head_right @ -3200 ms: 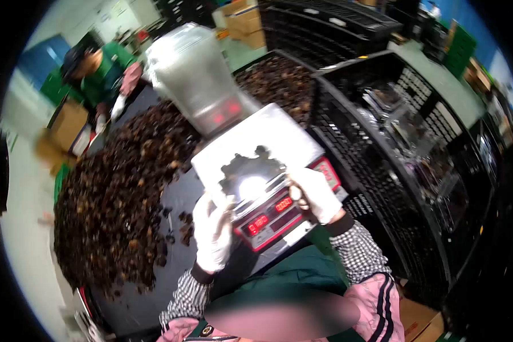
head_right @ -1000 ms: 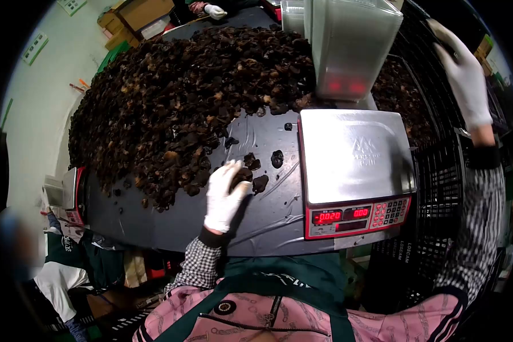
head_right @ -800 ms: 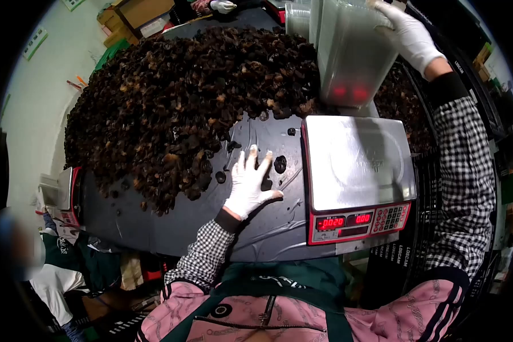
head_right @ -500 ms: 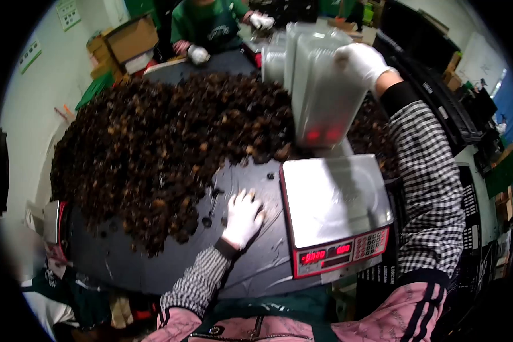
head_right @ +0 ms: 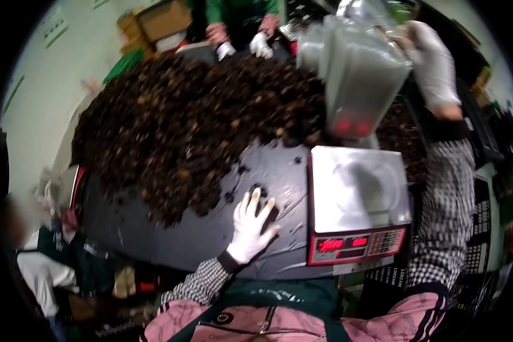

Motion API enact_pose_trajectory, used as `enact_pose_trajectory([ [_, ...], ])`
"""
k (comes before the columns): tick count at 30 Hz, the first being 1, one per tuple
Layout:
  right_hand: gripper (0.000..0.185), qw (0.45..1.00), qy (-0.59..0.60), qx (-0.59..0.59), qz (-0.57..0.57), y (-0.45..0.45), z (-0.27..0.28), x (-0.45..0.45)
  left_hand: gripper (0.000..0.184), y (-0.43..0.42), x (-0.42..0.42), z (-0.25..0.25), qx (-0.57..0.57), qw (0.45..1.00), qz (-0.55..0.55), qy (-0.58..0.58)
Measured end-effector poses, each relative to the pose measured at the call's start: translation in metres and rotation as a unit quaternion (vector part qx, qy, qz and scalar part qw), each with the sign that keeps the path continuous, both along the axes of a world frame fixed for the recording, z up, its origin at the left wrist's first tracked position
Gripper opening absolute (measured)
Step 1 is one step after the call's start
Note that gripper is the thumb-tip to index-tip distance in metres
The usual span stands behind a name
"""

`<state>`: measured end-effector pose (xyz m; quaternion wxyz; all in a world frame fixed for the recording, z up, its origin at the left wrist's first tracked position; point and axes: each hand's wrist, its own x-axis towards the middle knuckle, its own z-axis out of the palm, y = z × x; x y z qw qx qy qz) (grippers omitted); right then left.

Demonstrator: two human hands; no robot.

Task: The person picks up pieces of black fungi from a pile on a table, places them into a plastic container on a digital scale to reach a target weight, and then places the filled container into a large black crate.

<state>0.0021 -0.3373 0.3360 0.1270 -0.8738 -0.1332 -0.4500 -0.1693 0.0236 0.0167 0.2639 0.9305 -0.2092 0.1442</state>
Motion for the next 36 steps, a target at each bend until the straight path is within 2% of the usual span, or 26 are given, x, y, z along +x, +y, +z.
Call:
enact_pose_trajectory([
  [2, 0.028, 0.994, 0.054, 0.073, 0.057, -0.008, -0.026, -0.042, 0.058, 0.010, -0.003, 0.000, -0.081, 0.996, 0.030, -0.026],
  [3, 0.026, 0.999, 0.032, 0.000, 0.035, -0.004, -0.043, -0.074, 0.051, 0.020, -0.001, -0.006, -0.094, 0.992, 0.054, -0.070],
  [4, 0.021, 0.997, 0.077, 0.013, 0.023, 0.003, -0.061, -0.105, 0.049, 0.032, 0.002, -0.014, -0.092, 0.990, 0.084, -0.066],
  [5, 0.019, 0.992, 0.084, -0.001, 0.092, 0.023, -0.074, -0.132, 0.047, 0.044, 0.006, -0.019, -0.093, 0.987, 0.111, -0.064],
  [6, 0.017, 0.987, 0.110, 0.062, 0.102, 0.033, -0.097, -0.154, 0.043, 0.051, 0.011, -0.020, -0.094, 0.981, 0.143, -0.094],
  [7, 0.014, 0.993, 0.093, 0.039, 0.061, 0.036, -0.121, -0.171, 0.041, 0.061, 0.018, -0.023, -0.073, 0.983, 0.148, -0.079],
  [8, 0.013, 0.996, 0.059, -0.033, 0.055, 0.043, -0.135, -0.182, 0.042, 0.068, 0.027, -0.029, -0.082, 0.985, 0.138, -0.068],
  [9, 0.015, 0.996, 0.069, -0.039, 0.035, 0.041, -0.158, -0.194, 0.042, 0.072, 0.034, -0.032, -0.090, 0.986, 0.126, -0.058],
  [11, 0.017, 0.993, 0.098, -0.055, -0.030, 0.037, -0.192, -0.215, 0.049, 0.067, 0.046, -0.036, -0.036, 0.990, 0.121, -0.063],
  [13, 0.020, 0.986, 0.122, -0.089, -0.067, 0.032, -0.209, -0.229, 0.050, 0.066, 0.058, -0.042, -0.013, 0.996, 0.087, -0.002],
  [15, 0.022, 0.980, 0.150, -0.107, -0.073, 0.024, -0.223, -0.236, 0.051, 0.062, 0.062, -0.044, -0.052, 0.995, 0.082, -0.002],
  [16, 0.022, 0.977, 0.172, -0.106, -0.074, 0.020, -0.229, -0.240, 0.052, 0.058, 0.062, -0.043, -0.072, 0.994, 0.081, 0.001],
  [19, 0.031, 0.965, 0.237, -0.086, -0.067, 0.019, -0.233, -0.246, 0.052, 0.043, 0.076, -0.038, -0.076, 0.991, 0.016, -0.111],
  [21, 0.039, 0.962, 0.263, -0.042, -0.063, 0.027, -0.230, -0.251, 0.059, 0.023, 0.072, -0.032, -0.034, 0.998, 0.036, -0.039],
  [24, 0.054, 0.955, 0.286, 0.079, -0.025, 0.041, -0.211, -0.253, 0.094, -0.002, 0.065, -0.015, 0.068, 0.987, 0.007, 0.146],
  [27, 0.046, 0.957, 0.243, 0.155, 0.027, 0.044, -0.203, -0.249, 0.100, -0.009, 0.055, -0.011, 0.116, 0.980, -0.036, 0.161],
  [28, 0.039, 0.968, 0.209, 0.137, 0.030, 0.040, -0.202, -0.244, 0.102, -0.009, 0.051, -0.012, 0.111, 0.982, -0.043, 0.147],
  [29, 0.031, 0.949, 0.232, 0.212, 0.006, 0.044, -0.198, -0.241, 0.102, -0.008, 0.046, -0.009, 0.109, 0.982, -0.057, 0.141],
  [31, 0.021, 0.951, 0.173, 0.255, 0.021, 0.038, -0.206, -0.220, 0.103, -0.008, 0.036, -0.010, 0.095, 0.982, -0.082, 0.138],
  [33, 0.013, 0.949, 0.195, 0.248, -0.022, 0.037, -0.206, -0.201, 0.096, -0.010, 0.028, -0.011, 0.092, 0.986, -0.091, 0.108],
  [36, 0.029, 0.911, 0.264, 0.314, 0.042, 0.040, -0.218, -0.183, 0.081, -0.015, 0.022, -0.017, 0.054, 0.994, -0.078, 0.055],
])
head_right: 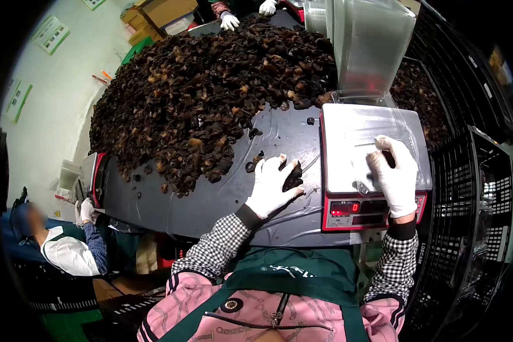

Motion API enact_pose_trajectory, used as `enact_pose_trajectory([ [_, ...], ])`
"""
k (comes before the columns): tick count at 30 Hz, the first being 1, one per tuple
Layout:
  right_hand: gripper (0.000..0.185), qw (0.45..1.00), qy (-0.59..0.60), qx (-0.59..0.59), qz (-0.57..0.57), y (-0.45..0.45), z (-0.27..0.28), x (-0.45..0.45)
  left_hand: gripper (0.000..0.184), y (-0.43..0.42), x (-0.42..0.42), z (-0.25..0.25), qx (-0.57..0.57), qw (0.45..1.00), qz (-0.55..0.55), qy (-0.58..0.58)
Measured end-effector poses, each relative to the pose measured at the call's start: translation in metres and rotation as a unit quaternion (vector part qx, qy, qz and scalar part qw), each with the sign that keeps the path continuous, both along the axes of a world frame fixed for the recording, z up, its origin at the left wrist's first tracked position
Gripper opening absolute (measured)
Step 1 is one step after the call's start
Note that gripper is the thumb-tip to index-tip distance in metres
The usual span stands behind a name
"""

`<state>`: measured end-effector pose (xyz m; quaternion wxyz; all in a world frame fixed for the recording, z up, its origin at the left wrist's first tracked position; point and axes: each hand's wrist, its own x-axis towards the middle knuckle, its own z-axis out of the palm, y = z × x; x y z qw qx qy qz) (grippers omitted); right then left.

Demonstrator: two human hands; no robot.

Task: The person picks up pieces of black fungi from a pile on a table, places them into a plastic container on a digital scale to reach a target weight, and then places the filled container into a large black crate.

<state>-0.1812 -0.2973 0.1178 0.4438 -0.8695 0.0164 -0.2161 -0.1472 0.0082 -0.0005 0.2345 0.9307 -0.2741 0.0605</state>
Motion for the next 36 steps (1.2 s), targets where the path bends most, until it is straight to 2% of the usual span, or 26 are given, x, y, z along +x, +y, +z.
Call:
enact_pose_trajectory([
  [1, 0.032, 0.998, 0.005, -0.063, -0.009, 0.000, -0.001, 0.000, 0.080, 0.001, 0.001, 0.002, -0.019, 0.999, 0.023, -0.020],
  [3, 0.036, 0.995, -0.046, -0.090, -0.014, -0.003, 0.002, -0.008, 0.079, 0.005, 0.002, 0.005, -0.057, 0.995, 0.064, -0.058],
  [4, 0.039, 0.996, -0.043, -0.072, -0.043, -0.008, -0.002, -0.016, 0.076, 0.010, 0.003, 0.017, -0.066, 0.991, 0.104, -0.059],
  [5, 0.042, 0.986, -0.044, -0.135, -0.090, -0.018, -0.012, -0.023, 0.070, 0.019, 0.008, 0.003, -0.080, 0.980, 0.143, -0.114],
  [7, 0.043, 0.962, -0.043, -0.218, -0.160, -0.036, -0.028, -0.034, 0.064, 0.040, 0.016, -0.009, -0.070, 0.974, 0.185, -0.107],
  [10, 0.047, 0.969, -0.015, -0.155, -0.194, -0.047, -0.045, -0.047, 0.060, 0.048, 0.011, -0.019, -0.099, 0.976, 0.187, -0.047],
  [13, 0.046, 0.976, -0.014, -0.097, -0.195, -0.048, -0.049, -0.051, 0.060, 0.038, -0.006, -0.019, -0.124, 0.977, 0.160, -0.067],
  [14, 0.046, 0.977, -0.015, -0.084, -0.195, -0.046, -0.048, -0.051, 0.068, 0.037, -0.013, -0.018, -0.120, 0.977, 0.175, 0.001],
  [17, 0.046, 0.980, -0.013, -0.064, -0.190, -0.043, -0.049, -0.052, 0.078, 0.026, -0.012, -0.009, -0.082, 0.975, 0.201, -0.046],
  [18, 0.046, 0.981, -0.011, -0.059, -0.187, -0.043, -0.051, -0.052, 0.084, 0.025, -0.007, -0.011, -0.069, 0.976, 0.207, -0.023],
  [21, 0.046, 0.982, -0.030, -0.043, -0.182, -0.042, -0.054, -0.050, 0.081, 0.014, -0.004, -0.008, -0.064, 0.979, 0.194, -0.006],
  [23, 0.046, 0.982, -0.037, -0.048, -0.180, -0.044, -0.057, -0.050, 0.084, 0.003, -0.012, 0.006, -0.087, 0.989, 0.121, -0.008],
  [25, 0.047, 0.982, -0.040, -0.045, -0.177, -0.046, -0.060, -0.050, 0.086, -0.008, -0.019, 0.004, -0.044, 0.997, 0.059, -0.027],
  [27, 0.048, 0.983, -0.042, -0.036, -0.173, -0.047, -0.063, -0.048, 0.082, -0.018, -0.021, -0.006, 0.014, 0.994, 0.083, -0.064],
  [30, 0.049, 0.983, -0.041, -0.058, -0.167, -0.045, -0.061, -0.046, 0.075, -0.029, -0.003, -0.013, 0.040, 0.990, 0.113, -0.079],
  [35, 0.049, 0.985, -0.047, -0.047, -0.162, -0.048, -0.065, -0.042, 0.053, -0.032, 0.008, -0.023, 0.036, 0.987, 0.126, -0.090],
  [36, 0.049, 0.985, -0.050, -0.039, -0.160, -0.048, -0.066, -0.041, 0.043, -0.028, 0.005, -0.023, 0.002, 0.986, 0.129, -0.109],
])
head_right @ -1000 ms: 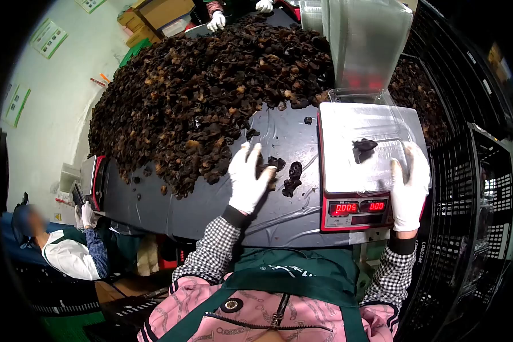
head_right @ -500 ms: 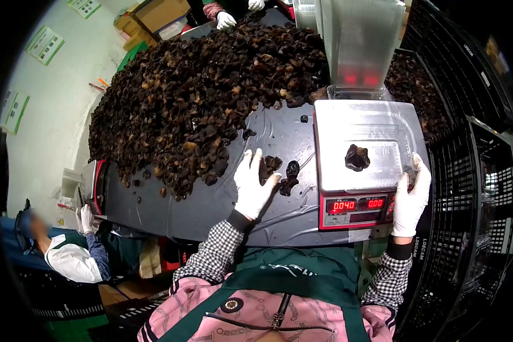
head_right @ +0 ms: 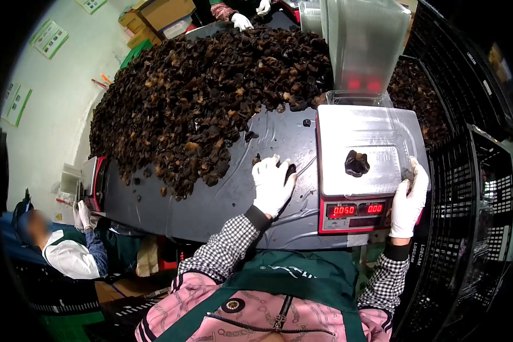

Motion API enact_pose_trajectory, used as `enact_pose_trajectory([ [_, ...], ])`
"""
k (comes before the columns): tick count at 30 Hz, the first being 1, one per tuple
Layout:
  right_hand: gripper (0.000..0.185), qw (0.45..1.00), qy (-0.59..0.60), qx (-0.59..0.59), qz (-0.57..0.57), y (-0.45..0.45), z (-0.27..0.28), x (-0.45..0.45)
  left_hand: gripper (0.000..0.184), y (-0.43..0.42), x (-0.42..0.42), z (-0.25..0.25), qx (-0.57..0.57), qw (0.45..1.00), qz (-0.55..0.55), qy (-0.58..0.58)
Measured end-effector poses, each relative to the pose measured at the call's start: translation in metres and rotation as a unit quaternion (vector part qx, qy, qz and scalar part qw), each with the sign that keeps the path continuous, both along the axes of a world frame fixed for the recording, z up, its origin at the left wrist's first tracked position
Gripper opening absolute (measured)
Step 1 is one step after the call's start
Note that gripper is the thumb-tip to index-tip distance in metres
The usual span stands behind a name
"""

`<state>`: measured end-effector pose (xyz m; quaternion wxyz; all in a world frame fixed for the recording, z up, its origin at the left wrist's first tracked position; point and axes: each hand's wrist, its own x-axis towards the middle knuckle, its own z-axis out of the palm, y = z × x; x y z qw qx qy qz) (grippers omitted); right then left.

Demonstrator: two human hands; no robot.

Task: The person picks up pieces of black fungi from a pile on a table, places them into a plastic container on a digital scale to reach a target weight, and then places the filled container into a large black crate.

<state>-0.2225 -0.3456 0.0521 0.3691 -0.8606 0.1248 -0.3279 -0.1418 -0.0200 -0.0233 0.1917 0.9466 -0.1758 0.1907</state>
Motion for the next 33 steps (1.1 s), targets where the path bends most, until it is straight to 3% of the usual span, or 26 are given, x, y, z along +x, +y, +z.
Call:
enact_pose_trajectory([
  [7, 0.049, 1.000, -0.005, -0.003, -0.005, 0.000, -0.002, 0.002, 0.028, 0.040, -0.016, 0.002, -0.046, 0.993, 0.088, -0.066],
  [11, 0.049, 1.000, -0.006, -0.022, -0.009, 0.001, -0.002, 0.002, 0.028, 0.032, -0.021, 0.008, -0.037, 0.998, 0.038, -0.036],
  [14, 0.046, 0.998, -0.020, 0.052, -0.011, 0.010, 0.003, 0.002, 0.031, 0.027, -0.020, 0.000, -0.022, 0.999, -0.006, -0.032],
  [17, 0.045, 0.999, -0.010, -0.029, -0.040, 0.013, 0.009, -0.001, 0.031, 0.032, -0.005, -0.003, 0.001, 0.999, -0.020, -0.045],
  [20, 0.046, 0.998, -0.010, -0.035, -0.047, 0.010, 0.003, 0.000, 0.025, 0.040, 0.010, -0.009, -0.039, 0.999, 0.004, -0.005],
  [23, 0.047, 0.999, -0.015, 0.007, -0.042, 0.011, 0.004, 0.000, 0.024, 0.010, 0.007, 0.042, -0.183, 0.982, -0.053, -0.007],
  [27, 0.049, 0.999, -0.017, 0.018, -0.031, 0.007, -0.005, 0.003, 0.027, -0.072, 0.001, 0.121, -0.280, 0.925, -0.232, -0.115],
  [33, 0.053, 0.999, 0.003, -0.018, -0.045, 0.013, 0.001, -0.006, 0.043, -0.151, 0.008, 0.133, -0.188, 0.926, -0.325, 0.045],
])
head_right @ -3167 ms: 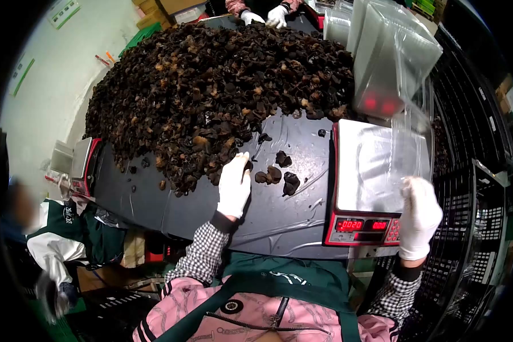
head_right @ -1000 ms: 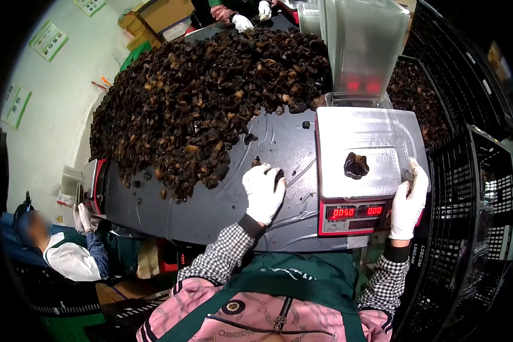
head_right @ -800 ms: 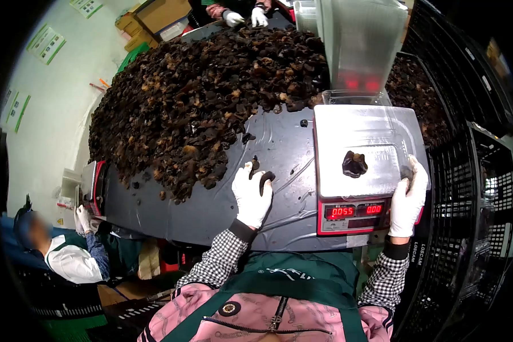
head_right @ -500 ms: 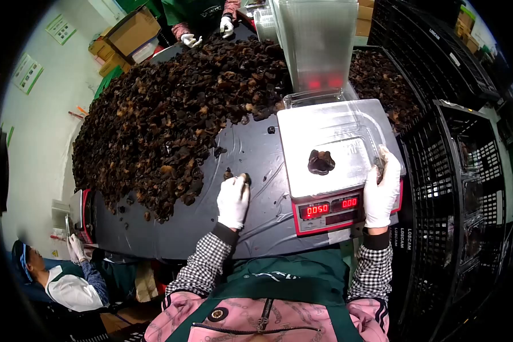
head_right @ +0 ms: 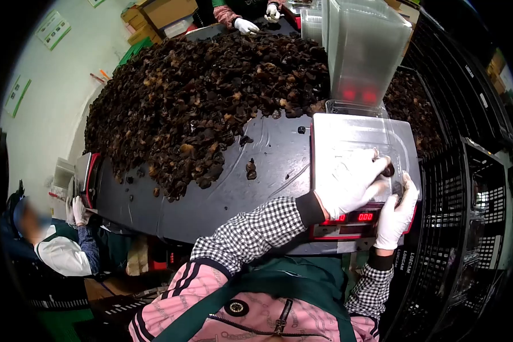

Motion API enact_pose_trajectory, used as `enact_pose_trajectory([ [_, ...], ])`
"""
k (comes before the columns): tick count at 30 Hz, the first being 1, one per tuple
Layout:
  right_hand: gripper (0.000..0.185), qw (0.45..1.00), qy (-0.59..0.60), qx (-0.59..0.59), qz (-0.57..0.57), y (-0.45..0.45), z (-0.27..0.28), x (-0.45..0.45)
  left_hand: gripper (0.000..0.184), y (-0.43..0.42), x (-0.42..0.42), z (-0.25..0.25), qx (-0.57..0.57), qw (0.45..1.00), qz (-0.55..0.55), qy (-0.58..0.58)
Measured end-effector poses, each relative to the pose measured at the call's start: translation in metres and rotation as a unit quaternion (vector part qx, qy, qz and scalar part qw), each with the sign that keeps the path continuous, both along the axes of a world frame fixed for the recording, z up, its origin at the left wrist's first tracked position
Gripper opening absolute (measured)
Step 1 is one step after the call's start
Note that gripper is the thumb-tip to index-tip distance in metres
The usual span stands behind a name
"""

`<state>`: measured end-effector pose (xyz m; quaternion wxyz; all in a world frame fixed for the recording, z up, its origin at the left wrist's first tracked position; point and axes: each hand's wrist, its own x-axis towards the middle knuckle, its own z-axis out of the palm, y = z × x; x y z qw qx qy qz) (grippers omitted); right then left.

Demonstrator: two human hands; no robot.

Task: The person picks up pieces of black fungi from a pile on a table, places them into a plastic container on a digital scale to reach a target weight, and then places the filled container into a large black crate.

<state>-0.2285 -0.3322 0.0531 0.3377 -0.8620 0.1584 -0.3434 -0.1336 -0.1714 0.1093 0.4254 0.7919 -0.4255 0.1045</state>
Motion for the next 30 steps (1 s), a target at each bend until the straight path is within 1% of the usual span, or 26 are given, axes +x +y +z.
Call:
enact_pose_trajectory([
  [1, 0.053, 1.000, 0.000, -0.003, -0.004, 0.000, 0.000, -0.002, 0.050, 0.000, -0.004, -0.004, -0.018, 0.998, 0.017, -0.058],
  [2, 0.054, 1.000, 0.001, -0.005, -0.008, -0.001, 0.000, -0.002, 0.052, 0.004, -0.006, -0.005, -0.051, 0.994, 0.019, -0.094],
  [4, 0.053, 1.000, 0.002, -0.007, -0.008, 0.002, 0.004, -0.002, 0.054, 0.024, -0.006, -0.010, -0.090, 0.991, 0.021, -0.095],
  [5, 0.052, 1.000, -0.003, -0.002, -0.008, 0.003, 0.004, -0.002, 0.038, 0.047, -0.004, -0.011, -0.074, 0.987, 0.084, -0.116],
  [6, 0.050, 1.000, -0.007, 0.001, -0.008, 0.003, 0.005, -0.002, 0.026, 0.070, 0.001, -0.014, -0.077, 0.983, 0.133, -0.102],
  [7, 0.048, 1.000, -0.004, 0.010, -0.013, 0.004, 0.005, -0.002, 0.038, 0.096, 0.004, -0.025, 0.014, 0.980, 0.187, -0.069],
  [8, 0.048, 1.000, -0.018, 0.008, -0.014, 0.006, 0.004, -0.001, 0.033, 0.124, 0.015, -0.066, 0.032, 0.956, 0.268, -0.112],
  [10, 0.048, 0.998, -0.046, -0.003, -0.030, 0.008, 0.003, -0.002, 0.032, 0.172, 0.016, -0.089, 0.195, 0.914, 0.353, -0.043],
  [11, 0.046, 0.998, -0.029, -0.040, -0.047, 0.014, 0.011, -0.003, 0.035, 0.188, 0.014, -0.093, 0.256, 0.899, 0.356, 0.008],
  [12, 0.045, 0.995, -0.039, -0.077, -0.055, 0.017, 0.010, -0.004, 0.031, 0.202, 0.013, -0.116, 0.251, 0.895, 0.365, -0.058],
  [14, 0.045, 0.998, -0.051, -0.021, -0.042, 0.022, 0.010, -0.005, 0.034, 0.218, 0.011, -0.130, 0.223, 0.917, 0.326, -0.060],
  [16, 0.044, 0.998, -0.038, -0.030, -0.048, 0.022, 0.006, -0.006, 0.028, 0.222, 0.012, -0.134, 0.217, 0.922, 0.321, -0.012],
  [18, 0.043, 0.998, -0.054, 0.010, -0.043, 0.026, 0.006, -0.007, 0.023, 0.223, 0.022, -0.142, 0.133, 0.943, 0.302, 0.032],
  [19, 0.042, 0.998, -0.048, 0.021, -0.043, 0.030, 0.013, -0.009, 0.021, 0.209, 0.021, -0.124, 0.029, 0.958, 0.279, 0.064],
  [21, 0.044, 0.998, -0.045, 0.014, -0.039, 0.028, 0.011, -0.011, 0.019, 0.176, 0.015, -0.082, -0.082, 0.957, 0.243, 0.133],
  [22, 0.044, 0.998, -0.045, 0.009, -0.034, 0.028, 0.010, -0.012, 0.018, 0.158, 0.011, -0.060, -0.145, 0.948, 0.221, 0.178],
  [24, 0.044, 0.998, -0.045, 0.011, -0.036, 0.028, 0.010, -0.012, 0.020, 0.122, 0.002, -0.021, -0.184, 0.958, 0.155, 0.157],
  [26, 0.045, 0.998, -0.044, -0.001, -0.036, 0.028, 0.011, -0.012, 0.024, 0.088, -0.003, -0.006, -0.188, 0.973, 0.104, 0.079],
  [27, 0.045, 0.998, -0.041, -0.003, -0.041, 0.027, 0.011, -0.014, 0.025, 0.072, -0.005, 0.004, -0.192, 0.977, 0.067, 0.067],
  [28, 0.045, 0.998, -0.039, -0.004, -0.042, 0.026, 0.011, -0.015, 0.026, 0.059, -0.007, 0.011, -0.193, 0.979, 0.035, 0.053],
  [29, 0.045, 0.999, -0.035, -0.001, -0.035, 0.026, 0.010, -0.013, 0.024, 0.044, -0.007, 0.007, -0.177, 0.982, 0.009, 0.062],
  [30, 0.045, 0.998, -0.027, -0.025, -0.043, 0.024, 0.009, -0.014, 0.024, 0.031, -0.005, 0.000, -0.159, 0.985, -0.011, 0.071],
])
